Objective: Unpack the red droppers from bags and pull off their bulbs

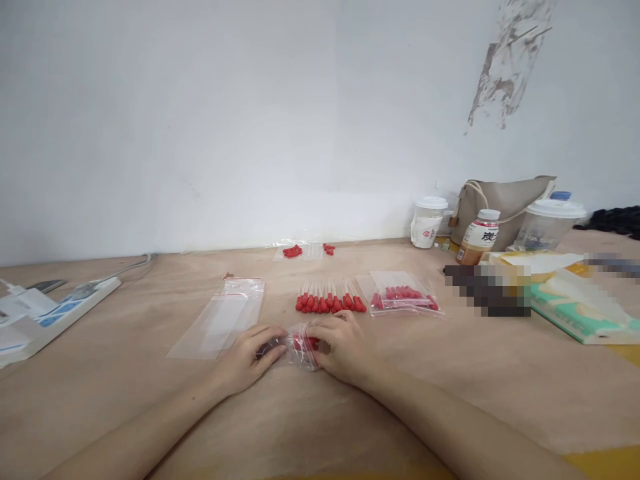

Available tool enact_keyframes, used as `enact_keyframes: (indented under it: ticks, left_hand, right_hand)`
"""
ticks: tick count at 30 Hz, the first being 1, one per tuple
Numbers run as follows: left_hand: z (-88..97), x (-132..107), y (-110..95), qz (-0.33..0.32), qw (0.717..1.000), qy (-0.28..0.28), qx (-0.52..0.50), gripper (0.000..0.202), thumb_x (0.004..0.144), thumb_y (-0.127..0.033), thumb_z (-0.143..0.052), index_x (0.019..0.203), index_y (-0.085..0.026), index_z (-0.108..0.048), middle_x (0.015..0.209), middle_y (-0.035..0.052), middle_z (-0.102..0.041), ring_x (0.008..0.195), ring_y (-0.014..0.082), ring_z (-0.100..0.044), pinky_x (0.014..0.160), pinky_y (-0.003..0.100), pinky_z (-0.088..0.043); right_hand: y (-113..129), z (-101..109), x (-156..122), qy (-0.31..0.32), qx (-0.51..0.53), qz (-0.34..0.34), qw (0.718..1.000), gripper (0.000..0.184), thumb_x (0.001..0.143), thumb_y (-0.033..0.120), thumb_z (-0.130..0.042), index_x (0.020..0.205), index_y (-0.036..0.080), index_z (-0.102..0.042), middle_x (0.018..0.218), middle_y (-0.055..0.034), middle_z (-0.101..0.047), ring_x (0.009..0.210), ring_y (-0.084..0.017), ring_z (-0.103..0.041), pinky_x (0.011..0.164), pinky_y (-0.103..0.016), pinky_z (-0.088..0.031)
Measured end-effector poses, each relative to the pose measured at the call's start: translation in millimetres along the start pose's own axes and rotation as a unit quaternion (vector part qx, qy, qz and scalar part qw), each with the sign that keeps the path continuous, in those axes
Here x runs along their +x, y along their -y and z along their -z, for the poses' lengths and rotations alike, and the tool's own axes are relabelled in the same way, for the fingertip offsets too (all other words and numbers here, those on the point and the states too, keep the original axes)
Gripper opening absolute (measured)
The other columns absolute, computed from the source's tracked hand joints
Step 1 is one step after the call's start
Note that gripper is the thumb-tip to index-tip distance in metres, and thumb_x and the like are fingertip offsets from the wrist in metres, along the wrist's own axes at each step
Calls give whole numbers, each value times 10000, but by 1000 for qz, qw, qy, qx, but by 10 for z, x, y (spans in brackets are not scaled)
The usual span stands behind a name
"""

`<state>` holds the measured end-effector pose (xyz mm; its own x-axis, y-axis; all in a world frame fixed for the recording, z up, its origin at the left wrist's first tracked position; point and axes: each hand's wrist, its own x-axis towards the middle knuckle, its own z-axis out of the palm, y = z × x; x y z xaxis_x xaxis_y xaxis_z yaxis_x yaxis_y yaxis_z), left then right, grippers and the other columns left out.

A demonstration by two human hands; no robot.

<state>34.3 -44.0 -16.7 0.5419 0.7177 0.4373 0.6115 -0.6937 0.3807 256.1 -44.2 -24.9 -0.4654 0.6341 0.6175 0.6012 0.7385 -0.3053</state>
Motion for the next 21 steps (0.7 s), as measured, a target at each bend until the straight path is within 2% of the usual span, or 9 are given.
enact_keyframes:
  ticks: [4,8,11,15,18,21]
  left_hand:
    - [5,2,3,5,1000,4,-4,188,840,-248,-471,997,-197,-561,929,29,-602,861,144,-550,780,280,-439]
    - [23,6,-4,15,1000,11,-7,190,841,-263,-464,987,-201,-569,934,35,-606,863,153,-553,779,286,-444]
    - [45,5,-12,26,999,18,-13,219,840,-289,-459,1010,-209,-571,964,43,-613,880,164,-558,791,294,-451]
    - [96,-15,-6,19,999,48,-12,293,838,-318,-457,1099,-225,-549,1071,51,-603,965,183,-553,855,324,-444]
    - [139,-46,17,-4,996,85,-1,359,836,-325,-456,1183,-245,-499,1165,46,-562,1055,192,-519,914,342,-417]
    - [160,-78,48,-9,995,100,10,399,833,-339,-458,1224,-261,-464,1220,43,-524,1118,203,-479,953,363,-393]
  right_hand:
    - [-6,6,2,-11,32,26,999,200,741,146,-549,908,232,-619,920,-11,-655,862,-139,-566,834,-324,-336]
    - [-103,124,34,17,165,-43,985,193,756,229,-567,937,212,-632,880,-34,-632,756,-119,-571,701,-255,-433]
    - [-244,252,68,31,285,-126,950,223,716,315,-619,894,181,-636,821,-36,-622,690,-117,-567,648,-248,-455]
    - [-434,441,96,76,405,-212,886,303,690,365,-639,918,168,-617,867,-45,-647,812,-146,-593,762,-290,-455]
    - [-580,576,97,48,436,-263,860,335,693,392,-633,953,182,-610,861,-35,-659,800,-136,-602,772,-292,-454]
    - [-734,691,103,-47,432,-303,848,365,683,435,-629,960,200,-605,861,-38,-663,749,-133,-611,693,-273,-474]
